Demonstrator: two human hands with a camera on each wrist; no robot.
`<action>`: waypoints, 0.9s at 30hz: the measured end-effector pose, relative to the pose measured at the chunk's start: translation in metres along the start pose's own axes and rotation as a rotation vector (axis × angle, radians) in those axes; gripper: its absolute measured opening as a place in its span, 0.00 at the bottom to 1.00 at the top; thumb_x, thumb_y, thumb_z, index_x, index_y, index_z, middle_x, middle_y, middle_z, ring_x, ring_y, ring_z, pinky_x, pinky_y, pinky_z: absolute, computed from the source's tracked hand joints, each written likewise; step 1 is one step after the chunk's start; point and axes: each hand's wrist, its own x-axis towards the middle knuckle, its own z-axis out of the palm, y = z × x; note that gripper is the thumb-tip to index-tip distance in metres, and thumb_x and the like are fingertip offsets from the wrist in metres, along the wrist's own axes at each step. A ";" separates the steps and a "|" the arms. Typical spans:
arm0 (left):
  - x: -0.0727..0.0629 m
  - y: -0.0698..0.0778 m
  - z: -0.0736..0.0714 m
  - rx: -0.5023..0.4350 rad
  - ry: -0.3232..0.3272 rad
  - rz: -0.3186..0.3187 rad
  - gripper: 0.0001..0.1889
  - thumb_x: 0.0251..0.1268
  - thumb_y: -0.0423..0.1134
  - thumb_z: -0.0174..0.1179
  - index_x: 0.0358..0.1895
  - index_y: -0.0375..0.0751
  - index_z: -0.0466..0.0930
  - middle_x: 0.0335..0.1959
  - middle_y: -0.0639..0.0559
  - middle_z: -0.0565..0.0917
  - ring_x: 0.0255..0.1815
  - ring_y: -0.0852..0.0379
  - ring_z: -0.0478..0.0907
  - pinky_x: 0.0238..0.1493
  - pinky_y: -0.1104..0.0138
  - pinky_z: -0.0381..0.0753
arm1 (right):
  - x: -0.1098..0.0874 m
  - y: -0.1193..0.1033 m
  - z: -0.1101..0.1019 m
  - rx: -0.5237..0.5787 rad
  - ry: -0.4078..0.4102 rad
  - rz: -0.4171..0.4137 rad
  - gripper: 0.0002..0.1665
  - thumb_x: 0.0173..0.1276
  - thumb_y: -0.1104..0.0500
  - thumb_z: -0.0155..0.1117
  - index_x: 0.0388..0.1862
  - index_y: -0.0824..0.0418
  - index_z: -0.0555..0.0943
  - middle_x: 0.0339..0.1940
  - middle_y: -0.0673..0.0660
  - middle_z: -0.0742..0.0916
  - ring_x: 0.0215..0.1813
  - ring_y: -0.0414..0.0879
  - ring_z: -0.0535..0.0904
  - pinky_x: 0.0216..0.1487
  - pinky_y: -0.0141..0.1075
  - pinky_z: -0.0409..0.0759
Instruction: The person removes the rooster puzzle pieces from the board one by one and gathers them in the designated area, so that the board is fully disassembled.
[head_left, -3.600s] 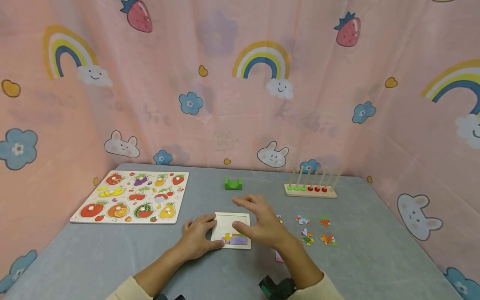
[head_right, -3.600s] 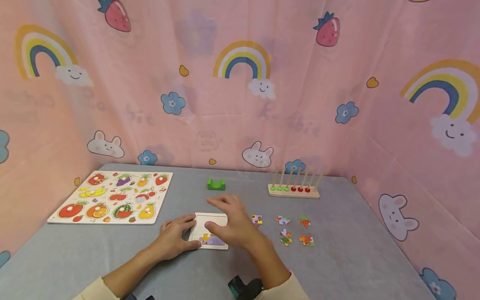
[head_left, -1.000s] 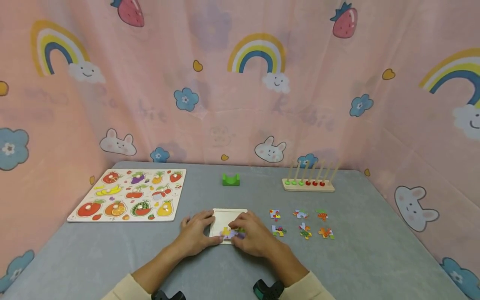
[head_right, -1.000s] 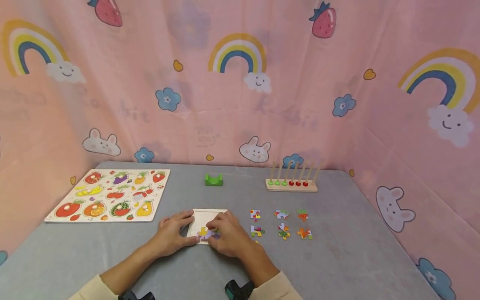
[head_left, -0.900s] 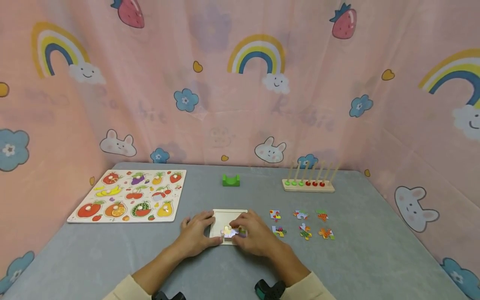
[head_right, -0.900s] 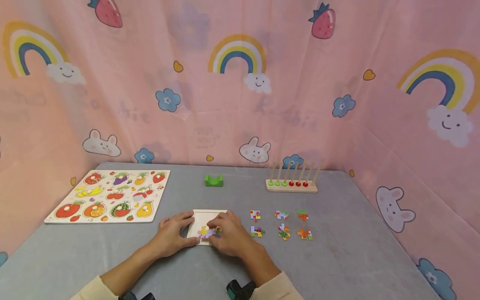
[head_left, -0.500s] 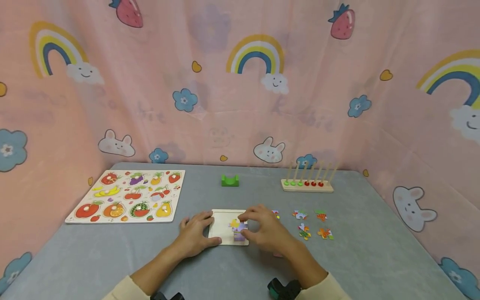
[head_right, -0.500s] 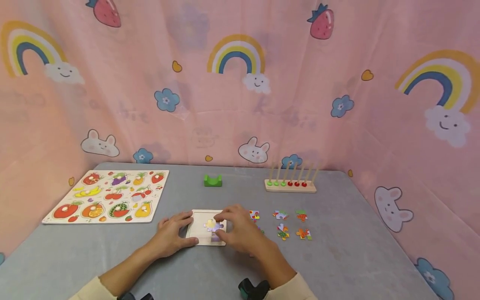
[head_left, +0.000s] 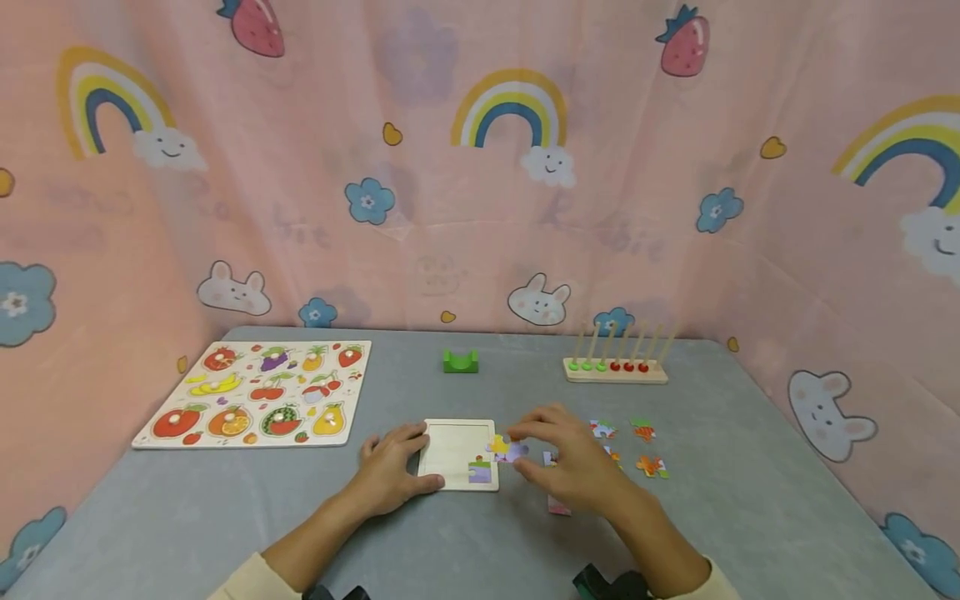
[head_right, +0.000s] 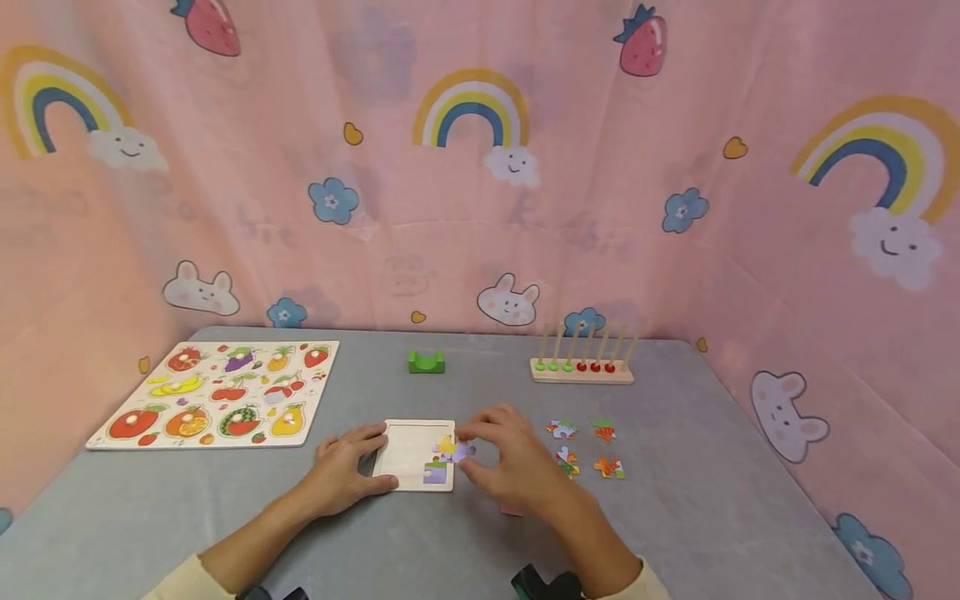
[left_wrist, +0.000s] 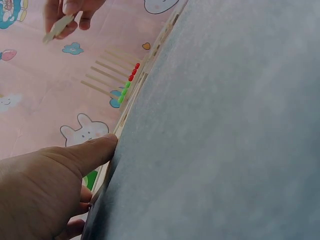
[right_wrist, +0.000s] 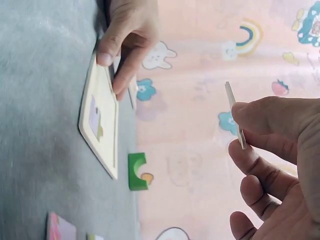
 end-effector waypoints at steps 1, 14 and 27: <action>0.000 -0.001 0.000 -0.003 0.000 0.003 0.35 0.49 0.49 0.74 0.59 0.31 0.78 0.65 0.42 0.72 0.68 0.43 0.63 0.59 0.35 0.45 | -0.002 0.000 -0.003 -0.002 0.007 -0.001 0.18 0.54 0.64 0.76 0.45 0.57 0.86 0.44 0.42 0.82 0.51 0.41 0.74 0.47 0.43 0.76; 0.000 -0.003 0.001 0.004 0.001 0.002 0.35 0.50 0.49 0.74 0.59 0.32 0.78 0.65 0.43 0.72 0.68 0.43 0.63 0.60 0.36 0.45 | -0.034 0.013 -0.033 -0.006 0.108 -0.082 0.23 0.53 0.67 0.76 0.49 0.55 0.85 0.45 0.43 0.82 0.50 0.42 0.74 0.48 0.33 0.73; 0.001 -0.004 0.002 0.016 -0.012 0.005 0.36 0.50 0.51 0.73 0.59 0.31 0.77 0.65 0.43 0.72 0.68 0.44 0.63 0.59 0.36 0.47 | -0.062 0.040 -0.044 -0.031 0.147 -0.120 0.27 0.47 0.70 0.78 0.48 0.56 0.85 0.44 0.46 0.83 0.48 0.41 0.76 0.49 0.26 0.69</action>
